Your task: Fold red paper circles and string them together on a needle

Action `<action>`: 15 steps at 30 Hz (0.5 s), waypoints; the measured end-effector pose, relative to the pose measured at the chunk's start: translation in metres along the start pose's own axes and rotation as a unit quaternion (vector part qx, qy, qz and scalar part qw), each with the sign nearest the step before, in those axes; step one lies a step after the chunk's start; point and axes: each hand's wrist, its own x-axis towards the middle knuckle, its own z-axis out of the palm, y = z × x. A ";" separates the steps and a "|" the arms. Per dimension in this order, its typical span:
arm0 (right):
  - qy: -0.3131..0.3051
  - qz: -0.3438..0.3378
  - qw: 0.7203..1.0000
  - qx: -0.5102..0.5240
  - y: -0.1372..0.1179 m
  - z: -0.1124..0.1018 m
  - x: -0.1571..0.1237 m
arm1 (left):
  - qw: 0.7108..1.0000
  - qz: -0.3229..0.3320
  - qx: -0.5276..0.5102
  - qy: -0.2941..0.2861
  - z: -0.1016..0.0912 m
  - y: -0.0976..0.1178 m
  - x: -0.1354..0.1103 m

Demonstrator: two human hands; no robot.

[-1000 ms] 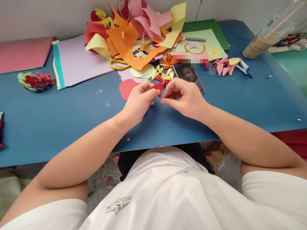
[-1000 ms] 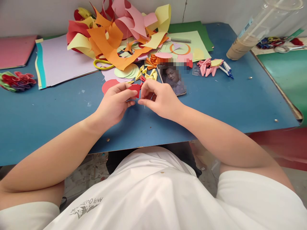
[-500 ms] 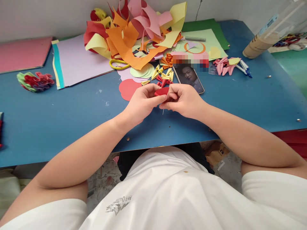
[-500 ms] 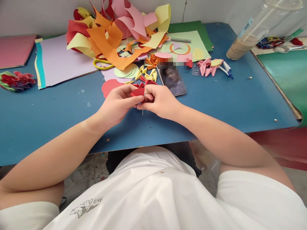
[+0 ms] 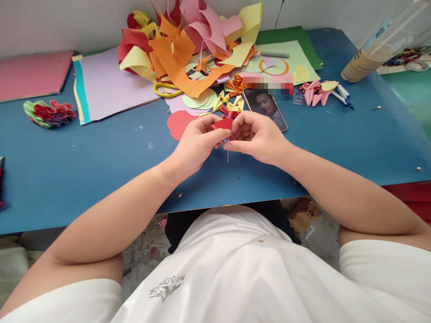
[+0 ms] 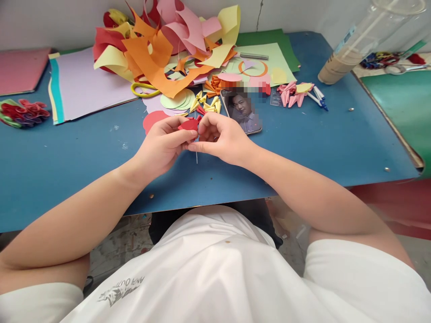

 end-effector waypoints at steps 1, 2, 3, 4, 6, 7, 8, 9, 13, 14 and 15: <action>0.014 -0.013 1.000 -0.002 -0.001 -0.001 0.000 | 1.000 -0.001 0.000 0.001 0.000 0.000 0.000; 0.030 -0.023 0.999 -0.006 -0.003 -0.003 0.001 | 1.000 -0.001 0.000 -0.002 -0.001 -0.001 0.001; 0.043 -0.029 0.999 -0.010 -0.004 -0.005 0.001 | 1.000 0.000 0.000 -0.008 -0.001 -0.001 0.001; 0.053 -0.031 0.998 -0.015 -0.006 -0.007 0.001 | 1.000 0.001 0.002 -0.017 -0.002 -0.002 0.001; 0.065 -0.026 0.997 -0.023 -0.007 -0.010 0.002 | 0.999 -0.001 0.006 -0.034 -0.002 -0.003 0.001; 0.067 -0.023 0.997 -0.026 -0.008 -0.011 0.003 | 0.999 -0.004 0.007 -0.038 -0.002 -0.003 0.000; 0.069 -0.022 0.997 -0.028 -0.008 -0.012 0.003 | 0.999 -0.009 0.007 -0.040 -0.002 -0.004 0.000; 0.072 -0.023 0.997 -0.027 -0.007 -0.013 0.004 | 0.999 -0.013 0.007 -0.039 -0.001 -0.003 0.000; 0.093 -0.024 0.995 -0.006 -0.007 -0.012 0.005 | 0.999 -0.040 -0.002 -0.028 0.000 -0.001 -0.001; 0.095 -0.021 0.995 0.000 -0.008 -0.012 0.005 | 0.998 -0.050 -0.008 -0.025 0.000 0.000 -0.001; 0.093 -0.016 0.996 0.005 -0.010 -0.011 0.004 | 0.998 -0.059 -0.017 -0.020 0.000 0.001 -0.001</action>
